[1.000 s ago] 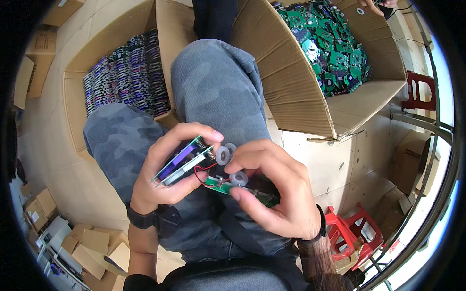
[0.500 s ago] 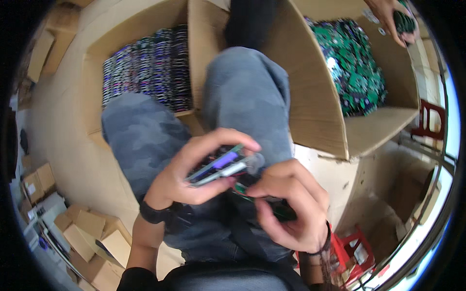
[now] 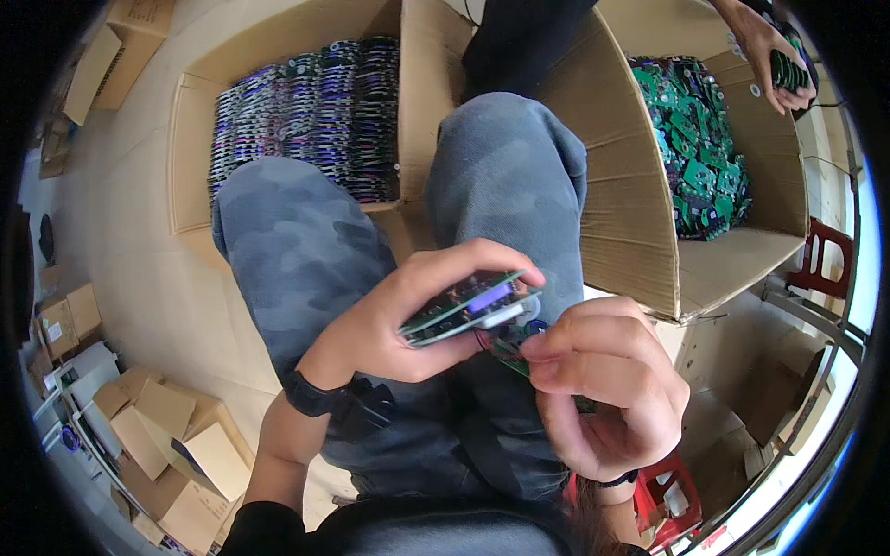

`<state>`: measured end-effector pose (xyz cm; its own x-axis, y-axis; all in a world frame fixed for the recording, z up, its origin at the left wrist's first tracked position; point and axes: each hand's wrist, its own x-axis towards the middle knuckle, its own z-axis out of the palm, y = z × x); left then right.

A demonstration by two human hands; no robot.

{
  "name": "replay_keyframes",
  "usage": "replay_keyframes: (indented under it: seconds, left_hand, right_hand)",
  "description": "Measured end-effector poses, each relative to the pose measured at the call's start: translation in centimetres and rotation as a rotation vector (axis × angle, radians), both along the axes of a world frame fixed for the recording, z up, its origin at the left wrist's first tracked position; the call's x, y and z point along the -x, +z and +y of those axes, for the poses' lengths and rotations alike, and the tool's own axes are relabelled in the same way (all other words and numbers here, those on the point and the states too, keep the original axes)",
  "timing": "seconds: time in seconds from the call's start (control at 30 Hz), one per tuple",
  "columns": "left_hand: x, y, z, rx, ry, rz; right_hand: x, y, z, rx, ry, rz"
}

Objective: Sorting and stacking electronic circuit boards from large shipping boxes.

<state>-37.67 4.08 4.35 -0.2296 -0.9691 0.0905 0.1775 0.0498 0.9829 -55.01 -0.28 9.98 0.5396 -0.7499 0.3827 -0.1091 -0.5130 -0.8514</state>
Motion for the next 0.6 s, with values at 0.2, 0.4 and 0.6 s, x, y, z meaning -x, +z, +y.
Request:
replay_keyframes:
  seconds: [0.2, 0.4, 0.6]
  left_hand:
    - [-0.1, 0.1, -0.3, 0.039, 0.022, -0.035]
    - [0.3, 0.0, -0.4, 0.028, 0.031, -0.002]
    - [0.5, -0.1, -0.3, 0.008, 0.058, -0.014]
  right_hand:
    - [-0.1, 1.4, -0.1, 0.107, -0.094, 0.176]
    - [0.0, 1.4, -0.2, 0.358, -0.097, 0.179]
    - [-0.1, 0.1, -0.3, 0.271, -0.228, 0.293]
